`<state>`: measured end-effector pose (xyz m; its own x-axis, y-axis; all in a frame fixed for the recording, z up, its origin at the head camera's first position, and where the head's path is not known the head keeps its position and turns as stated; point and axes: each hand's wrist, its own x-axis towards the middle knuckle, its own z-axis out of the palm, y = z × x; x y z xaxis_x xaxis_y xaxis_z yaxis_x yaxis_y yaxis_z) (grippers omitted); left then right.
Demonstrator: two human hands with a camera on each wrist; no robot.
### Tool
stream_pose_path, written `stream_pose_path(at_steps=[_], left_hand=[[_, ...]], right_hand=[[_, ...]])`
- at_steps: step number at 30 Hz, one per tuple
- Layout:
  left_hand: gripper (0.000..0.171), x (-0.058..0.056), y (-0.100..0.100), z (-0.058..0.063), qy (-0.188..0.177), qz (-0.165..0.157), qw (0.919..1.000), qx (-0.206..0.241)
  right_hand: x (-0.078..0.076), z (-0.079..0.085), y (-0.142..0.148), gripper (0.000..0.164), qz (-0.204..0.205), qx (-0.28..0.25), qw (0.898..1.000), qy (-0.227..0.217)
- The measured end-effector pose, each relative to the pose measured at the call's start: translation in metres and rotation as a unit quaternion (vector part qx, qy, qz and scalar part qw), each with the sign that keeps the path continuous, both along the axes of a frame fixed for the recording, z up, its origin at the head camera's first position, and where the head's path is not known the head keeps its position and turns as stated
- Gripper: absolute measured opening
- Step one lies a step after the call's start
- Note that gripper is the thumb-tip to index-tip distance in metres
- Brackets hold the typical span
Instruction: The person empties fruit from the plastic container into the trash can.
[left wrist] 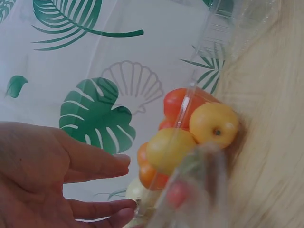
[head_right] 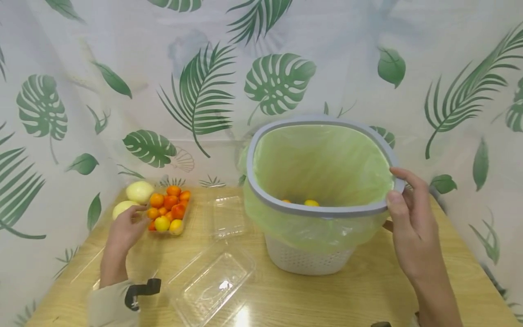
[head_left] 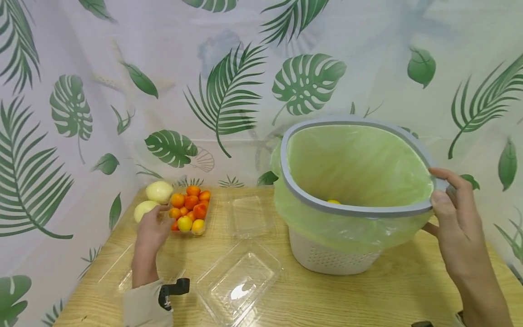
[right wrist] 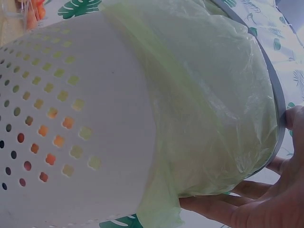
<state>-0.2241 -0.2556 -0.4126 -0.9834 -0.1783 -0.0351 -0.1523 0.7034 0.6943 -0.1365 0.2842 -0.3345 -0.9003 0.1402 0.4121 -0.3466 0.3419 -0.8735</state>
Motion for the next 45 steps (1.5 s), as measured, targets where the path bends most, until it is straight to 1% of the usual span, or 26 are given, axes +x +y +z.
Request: stream_pose_path(at_steps=[2,6,8,11,12,14,16,18,21,24,26,27,30,32,34,36,38,42,44,45], left_hand=[[0.049,-0.002,0.002,-0.002,0.005,-0.002,1.0,-0.003],[0.056,-0.005,0.008,-0.007,0.02,-0.013,0.9994,-0.027],[0.052,-0.006,0.012,-0.009,0.035,-0.028,0.9982,-0.039],[0.037,-0.007,0.019,-0.011,0.055,-0.043,0.9964,-0.048],[0.033,-0.007,0.021,-0.011,0.059,-0.043,0.9962,-0.048],[0.03,-0.007,0.024,-0.013,0.062,-0.034,0.9964,-0.048],[0.033,-0.006,0.026,-0.015,0.059,-0.018,0.9972,-0.042],[0.041,-0.006,0.026,-0.018,0.052,-0.003,0.9979,-0.038],[0.055,-0.006,0.025,-0.023,0.036,0.0,0.9992,-0.016],[0.064,-0.008,0.024,-0.026,0.014,-0.001,0.9997,0.019],[0.068,-0.009,0.023,-0.027,0.005,-0.003,0.9993,0.038],[0.069,-0.01,0.023,-0.027,0.003,-0.004,0.9991,0.043],[0.071,-0.016,0.023,-0.028,0.002,-0.016,0.9979,0.063],[0.073,-0.019,0.027,-0.028,0.002,-0.024,0.9951,0.096],[0.073,-0.022,0.029,-0.028,-0.002,-0.028,0.9901,0.137],[0.071,-0.022,0.031,-0.028,-0.003,-0.03,0.9856,0.166],[0.063,-0.022,0.031,-0.029,0.001,-0.03,0.9826,0.184],[0.051,-0.018,0.03,-0.033,0.004,-0.043,0.9831,0.178],[0.052,-0.019,0.03,-0.033,0.002,-0.047,0.9833,0.175],[0.053,-0.02,0.03,-0.033,0.001,-0.049,0.9833,0.175]], right_hand=[[0.0,0.0,0.001,0.049,-0.002,0.009,1.0,0.0],[0.0,0.0,0.003,0.049,0.002,0.009,1.0,-0.002],[0.0,0.0,0.003,0.049,0.001,0.01,1.0,-0.005],[0.0,0.0,0.004,0.049,-0.003,0.015,1.0,-0.009],[0.0,0.0,0.004,0.049,-0.004,0.017,1.0,-0.01],[0.0,0.001,0.003,0.049,-0.007,0.018,1.0,-0.016],[0.001,0.002,0.001,0.049,-0.011,0.023,0.999,-0.022],[0.002,0.002,-0.002,0.049,-0.013,0.028,0.999,-0.03],[0.003,0.003,-0.005,0.049,-0.023,0.043,0.998,-0.036],[0.004,0.004,-0.006,0.049,-0.031,0.055,0.997,-0.036],[0.004,0.004,-0.006,0.049,-0.039,0.064,0.996,-0.038],[0.003,0.004,-0.006,0.05,-0.038,0.059,0.997,-0.038],[0.002,0.005,-0.005,0.05,-0.042,0.057,0.997,-0.039],[0.003,0.008,-0.004,0.05,-0.043,0.053,0.997,-0.035],[0.003,0.01,-0.004,0.05,-0.04,0.042,0.998,-0.032],[0.002,0.011,-0.004,0.049,-0.029,0.019,0.999,-0.022],[0.002,0.01,-0.004,0.049,-0.017,-0.003,1.0,-0.011],[0.004,0.005,-0.005,0.049,-0.001,-0.035,0.999,-0.009],[0.003,0.005,-0.005,0.048,0.003,-0.044,0.999,-0.01],[0.002,0.006,-0.006,0.048,-0.002,-0.037,0.999,-0.014]])
